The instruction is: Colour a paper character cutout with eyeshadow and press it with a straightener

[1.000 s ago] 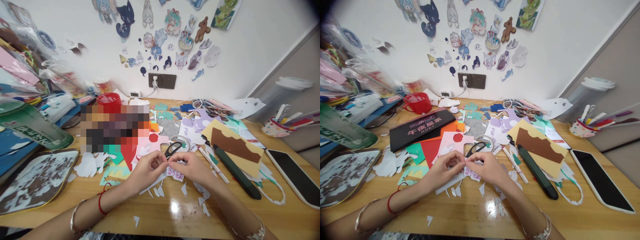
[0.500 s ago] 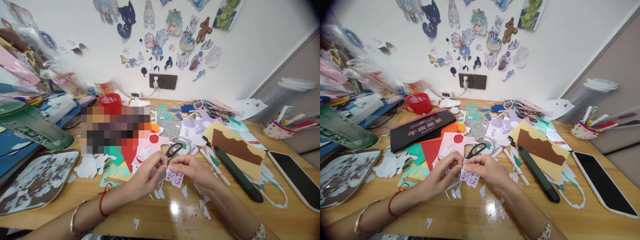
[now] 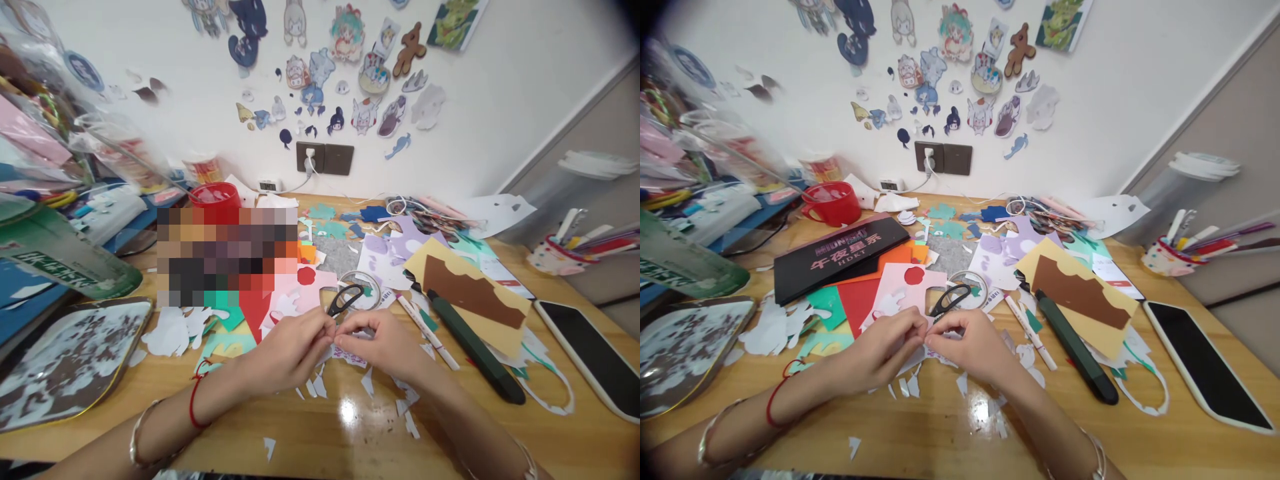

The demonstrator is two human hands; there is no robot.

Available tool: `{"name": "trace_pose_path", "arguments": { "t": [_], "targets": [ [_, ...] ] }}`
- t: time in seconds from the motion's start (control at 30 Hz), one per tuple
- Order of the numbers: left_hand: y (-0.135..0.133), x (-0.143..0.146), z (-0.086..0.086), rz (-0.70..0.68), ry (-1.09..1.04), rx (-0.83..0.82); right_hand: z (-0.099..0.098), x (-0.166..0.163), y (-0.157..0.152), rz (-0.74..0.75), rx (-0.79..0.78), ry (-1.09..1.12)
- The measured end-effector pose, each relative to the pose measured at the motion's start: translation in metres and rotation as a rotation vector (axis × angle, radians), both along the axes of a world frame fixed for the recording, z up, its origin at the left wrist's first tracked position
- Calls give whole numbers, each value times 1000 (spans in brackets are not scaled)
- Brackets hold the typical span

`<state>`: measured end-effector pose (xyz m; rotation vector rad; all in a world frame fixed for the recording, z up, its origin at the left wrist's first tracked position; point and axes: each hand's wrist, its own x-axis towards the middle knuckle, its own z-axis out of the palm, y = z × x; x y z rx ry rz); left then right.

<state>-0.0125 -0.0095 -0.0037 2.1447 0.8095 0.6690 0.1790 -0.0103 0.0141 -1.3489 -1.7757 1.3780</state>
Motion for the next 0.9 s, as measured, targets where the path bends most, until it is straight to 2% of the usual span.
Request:
{"name": "trace_pose_path", "arguments": {
  "t": [0.13, 0.37, 0.57, 0.9],
  "targets": [
    [-4, 1, 1, -16, -28, 16, 0, -1, -3, 1, -57, 110],
    [-6, 4, 0, 3, -100, -2, 0, -6, -5, -29, -251, 322],
    [-2, 1, -2, 90, -140, -45, -2, -4, -4, -91, -245, 323],
    [-3, 4, -6, 74, -141, -8, 7, -12, -6, -138, -271, 239]
  ]
}}
